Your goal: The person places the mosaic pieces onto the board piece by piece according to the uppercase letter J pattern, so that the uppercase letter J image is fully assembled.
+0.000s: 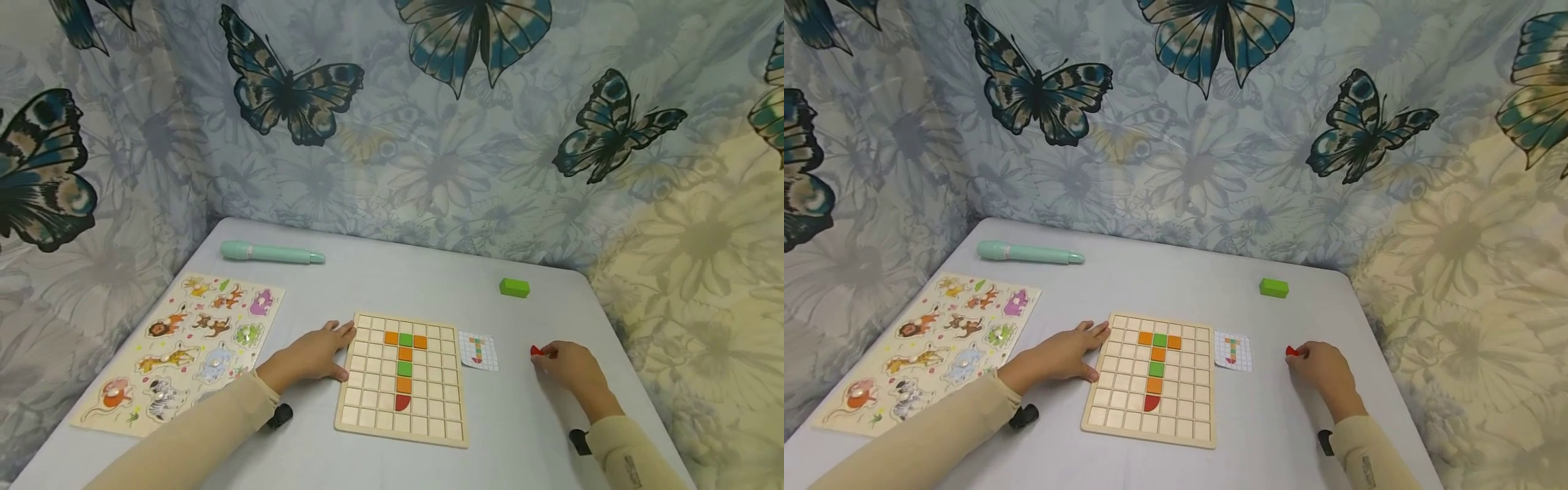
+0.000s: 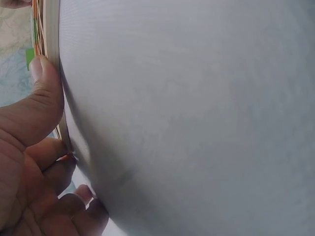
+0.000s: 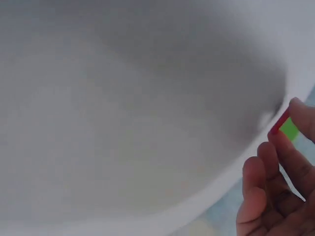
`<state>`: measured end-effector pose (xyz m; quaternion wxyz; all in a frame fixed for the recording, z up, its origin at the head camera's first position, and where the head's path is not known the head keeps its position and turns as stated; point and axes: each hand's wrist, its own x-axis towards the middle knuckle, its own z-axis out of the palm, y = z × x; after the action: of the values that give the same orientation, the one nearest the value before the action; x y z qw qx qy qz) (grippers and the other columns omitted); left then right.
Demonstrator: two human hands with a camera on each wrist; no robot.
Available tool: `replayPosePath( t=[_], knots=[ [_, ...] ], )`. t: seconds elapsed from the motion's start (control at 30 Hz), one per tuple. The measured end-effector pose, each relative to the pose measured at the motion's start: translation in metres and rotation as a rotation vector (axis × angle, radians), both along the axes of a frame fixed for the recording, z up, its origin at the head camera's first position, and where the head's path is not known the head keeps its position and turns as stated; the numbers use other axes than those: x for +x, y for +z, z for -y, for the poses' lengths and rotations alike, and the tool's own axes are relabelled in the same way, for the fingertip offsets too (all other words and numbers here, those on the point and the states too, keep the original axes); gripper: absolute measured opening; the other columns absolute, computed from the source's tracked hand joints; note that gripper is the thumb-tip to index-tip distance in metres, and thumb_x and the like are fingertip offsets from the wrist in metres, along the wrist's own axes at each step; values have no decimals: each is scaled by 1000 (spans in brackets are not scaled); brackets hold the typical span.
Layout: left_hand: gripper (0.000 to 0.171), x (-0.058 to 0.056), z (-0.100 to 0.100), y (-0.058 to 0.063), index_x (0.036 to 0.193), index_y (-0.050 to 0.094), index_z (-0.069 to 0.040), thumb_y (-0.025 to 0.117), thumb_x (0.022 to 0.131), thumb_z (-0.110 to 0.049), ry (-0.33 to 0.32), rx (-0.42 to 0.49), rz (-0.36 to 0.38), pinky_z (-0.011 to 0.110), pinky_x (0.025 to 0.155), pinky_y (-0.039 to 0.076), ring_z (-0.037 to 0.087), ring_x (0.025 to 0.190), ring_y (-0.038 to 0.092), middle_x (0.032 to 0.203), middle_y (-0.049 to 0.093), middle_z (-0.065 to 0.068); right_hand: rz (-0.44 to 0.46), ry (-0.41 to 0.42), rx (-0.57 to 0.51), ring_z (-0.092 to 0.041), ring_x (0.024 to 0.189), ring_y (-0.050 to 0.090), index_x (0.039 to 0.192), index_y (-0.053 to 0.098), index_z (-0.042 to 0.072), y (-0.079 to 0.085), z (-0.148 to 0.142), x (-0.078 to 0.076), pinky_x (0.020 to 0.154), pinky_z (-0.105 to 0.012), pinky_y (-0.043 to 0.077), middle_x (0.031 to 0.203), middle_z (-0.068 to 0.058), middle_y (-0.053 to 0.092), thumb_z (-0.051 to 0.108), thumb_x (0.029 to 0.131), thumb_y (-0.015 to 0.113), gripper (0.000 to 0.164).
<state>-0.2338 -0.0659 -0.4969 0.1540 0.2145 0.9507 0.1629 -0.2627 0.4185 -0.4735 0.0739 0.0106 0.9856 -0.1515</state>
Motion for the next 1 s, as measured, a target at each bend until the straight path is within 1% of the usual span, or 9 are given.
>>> replayPosePath(
  t=[0.07,0.17,0.3,0.4,0.53,0.6,0.7,0.87,1.0],
  knots=[
    [96,-2,0,-1,153,33,-7,79,77,-43,-4,-3,-8,49,108,33,35,145,20,159,26,6,-12,20,-14,-25,78,57,103,69,-2,5,17,3,64,-41,49,90,-12,65,31,87,72,37],
    [96,-4,0,-1,153,33,-8,79,77,-43,-6,-10,-14,48,109,33,34,145,20,159,25,5,-72,110,-29,-21,77,57,99,73,2,12,58,12,63,-38,49,88,-7,65,30,85,76,31],
    [96,-4,-2,0,153,33,-8,79,76,-43,2,-4,-2,48,110,31,33,145,20,159,26,3,-150,275,-41,-12,70,53,92,76,14,15,125,34,59,-33,46,81,4,62,30,81,81,21],
    [96,-2,-2,0,153,34,-7,80,76,-43,6,-5,2,48,110,32,34,145,20,159,26,4,-169,414,-49,-6,65,49,87,75,19,14,169,53,55,-26,43,76,11,58,33,80,81,17],
    [96,-1,-1,-1,153,34,-7,79,76,-44,12,-22,-5,48,109,33,34,144,22,159,27,5,-214,629,-33,-1,59,44,82,74,19,6,209,70,51,-20,39,69,16,52,34,80,80,16],
    [96,0,-1,-1,153,34,-8,79,76,-44,12,-23,-9,48,108,34,34,144,22,159,27,5,-237,702,-19,0,58,43,80,74,19,2,222,74,51,-20,38,67,16,52,34,79,80,17],
    [96,0,-1,-2,152,35,-7,80,76,-44,11,-19,-14,48,108,34,34,144,23,159,28,5,-242,746,7,0,57,42,79,74,19,-4,234,77,52,-20,37,65,17,51,36,81,79,18],
    [96,-1,-1,-1,152,35,-7,80,76,-43,10,-8,-13,49,108,34,35,144,23,158,28,5,-189,729,38,-1,56,41,82,73,19,-9,240,79,52,-21,36,64,17,46,36,80,79,18],
    [96,-1,0,-2,152,35,-7,80,76,-43,16,-7,-16,48,109,33,35,144,23,159,28,5,-192,710,27,-2,56,42,87,73,19,-10,241,79,54,-22,37,66,17,47,38,80,79,21]
  ],
)
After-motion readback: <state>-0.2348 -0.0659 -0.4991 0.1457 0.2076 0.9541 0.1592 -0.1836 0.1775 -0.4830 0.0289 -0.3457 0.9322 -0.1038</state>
